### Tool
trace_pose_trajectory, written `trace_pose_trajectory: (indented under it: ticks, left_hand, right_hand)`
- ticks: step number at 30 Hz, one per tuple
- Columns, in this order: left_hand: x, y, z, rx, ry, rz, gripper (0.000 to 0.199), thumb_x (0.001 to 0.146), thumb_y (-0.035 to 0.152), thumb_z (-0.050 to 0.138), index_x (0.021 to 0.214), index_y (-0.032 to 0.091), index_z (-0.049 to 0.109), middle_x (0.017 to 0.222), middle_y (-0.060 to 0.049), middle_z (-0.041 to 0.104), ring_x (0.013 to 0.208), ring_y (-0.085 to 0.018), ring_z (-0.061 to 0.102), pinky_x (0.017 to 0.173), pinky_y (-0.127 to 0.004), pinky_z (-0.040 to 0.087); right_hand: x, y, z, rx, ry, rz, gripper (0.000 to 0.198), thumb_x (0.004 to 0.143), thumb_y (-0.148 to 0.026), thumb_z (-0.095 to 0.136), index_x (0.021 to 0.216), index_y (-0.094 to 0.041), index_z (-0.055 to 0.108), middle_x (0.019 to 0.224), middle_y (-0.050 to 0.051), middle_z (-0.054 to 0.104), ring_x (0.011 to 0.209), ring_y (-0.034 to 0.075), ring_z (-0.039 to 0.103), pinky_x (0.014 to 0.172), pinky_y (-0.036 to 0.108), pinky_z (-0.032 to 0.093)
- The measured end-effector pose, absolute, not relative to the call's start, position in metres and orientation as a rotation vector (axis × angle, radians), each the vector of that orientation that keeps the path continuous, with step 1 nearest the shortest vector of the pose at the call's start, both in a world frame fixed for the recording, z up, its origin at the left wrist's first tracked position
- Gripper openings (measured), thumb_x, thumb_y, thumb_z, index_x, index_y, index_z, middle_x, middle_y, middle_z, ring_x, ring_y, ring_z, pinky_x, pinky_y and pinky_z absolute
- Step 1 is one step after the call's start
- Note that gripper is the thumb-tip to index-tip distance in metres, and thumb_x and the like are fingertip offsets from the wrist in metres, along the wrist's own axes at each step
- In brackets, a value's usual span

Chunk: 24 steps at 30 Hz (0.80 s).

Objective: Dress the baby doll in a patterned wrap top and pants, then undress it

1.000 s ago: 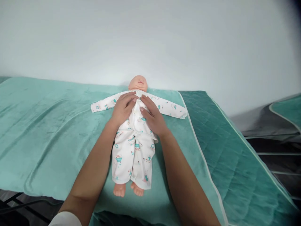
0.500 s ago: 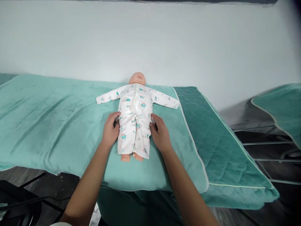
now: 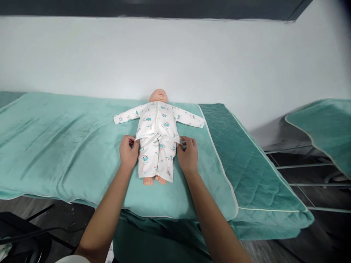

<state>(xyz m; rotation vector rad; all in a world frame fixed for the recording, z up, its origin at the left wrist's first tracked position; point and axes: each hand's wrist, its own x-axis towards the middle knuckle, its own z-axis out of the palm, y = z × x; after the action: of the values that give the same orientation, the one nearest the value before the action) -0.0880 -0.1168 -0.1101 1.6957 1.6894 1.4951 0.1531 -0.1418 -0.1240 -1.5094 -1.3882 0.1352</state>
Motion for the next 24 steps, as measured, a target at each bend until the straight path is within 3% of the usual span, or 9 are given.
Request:
trace_pose_trajectory:
  ticks: [5, 9, 14, 19, 24]
  left_hand:
    - [-0.090, -0.144, -0.107, 1.717, 1.582, 1.501, 0.003, 0.091, 0.023, 0.055, 0.090, 0.021, 0.057, 0.089, -0.001, 0.061, 0.082, -0.015, 0.058, 0.077, -0.029, 0.048]
    - [-0.100, -0.198, -0.113, 1.818, 1.329, 1.356, 0.008, 0.090, 0.017, 0.054, 0.092, 0.021, 0.060, 0.092, -0.002, 0.061, 0.084, -0.015, 0.059, 0.076, -0.029, 0.048]
    - [-0.107, -0.238, -0.122, 1.963, 1.229, 1.245, 0.033, 0.078, 0.006, 0.059, 0.106, 0.023, 0.060, 0.106, -0.005, 0.062, 0.100, -0.019, 0.061, 0.083, -0.033, 0.051]
    - [-0.099, -0.234, -0.118, 2.011, 1.309, 1.218, 0.010, 0.085, 0.015, 0.060, 0.093, 0.022, 0.061, 0.096, -0.004, 0.066, 0.093, -0.019, 0.062, 0.083, -0.035, 0.050]
    - [-0.096, -0.234, -0.106, 1.902, 1.228, 1.265, 0.008, 0.089, 0.015, 0.056, 0.088, 0.021, 0.061, 0.091, -0.002, 0.064, 0.084, -0.015, 0.060, 0.076, -0.029, 0.049]
  right_hand:
    - [0.143, -0.187, -0.117, -1.299, -1.469, 0.179, 0.026, 0.092, -0.020, 0.055, 0.117, -0.023, 0.059, 0.118, 0.011, 0.059, 0.111, 0.024, 0.058, 0.084, 0.041, 0.055]
    - [0.128, -0.243, -0.116, -1.159, -1.655, 0.290, 0.029, 0.092, -0.016, 0.058, 0.120, -0.025, 0.057, 0.120, 0.010, 0.060, 0.115, 0.024, 0.057, 0.095, 0.045, 0.052]
    - [0.100, -0.274, -0.099, -1.214, -1.850, 0.273, 0.034, 0.089, -0.011, 0.057, 0.120, -0.026, 0.057, 0.123, 0.010, 0.061, 0.119, 0.027, 0.055, 0.099, 0.049, 0.048]
    - [0.072, -0.266, -0.084, -1.473, -2.006, 0.064, 0.023, 0.084, -0.009, 0.060, 0.103, -0.022, 0.062, 0.122, 0.011, 0.064, 0.120, 0.032, 0.051, 0.106, 0.055, 0.040]
    - [0.066, -0.255, -0.090, -1.475, -2.012, -0.071, 0.008, 0.089, -0.016, 0.061, 0.092, -0.024, 0.063, 0.110, 0.010, 0.067, 0.112, 0.031, 0.052, 0.108, 0.058, 0.036]
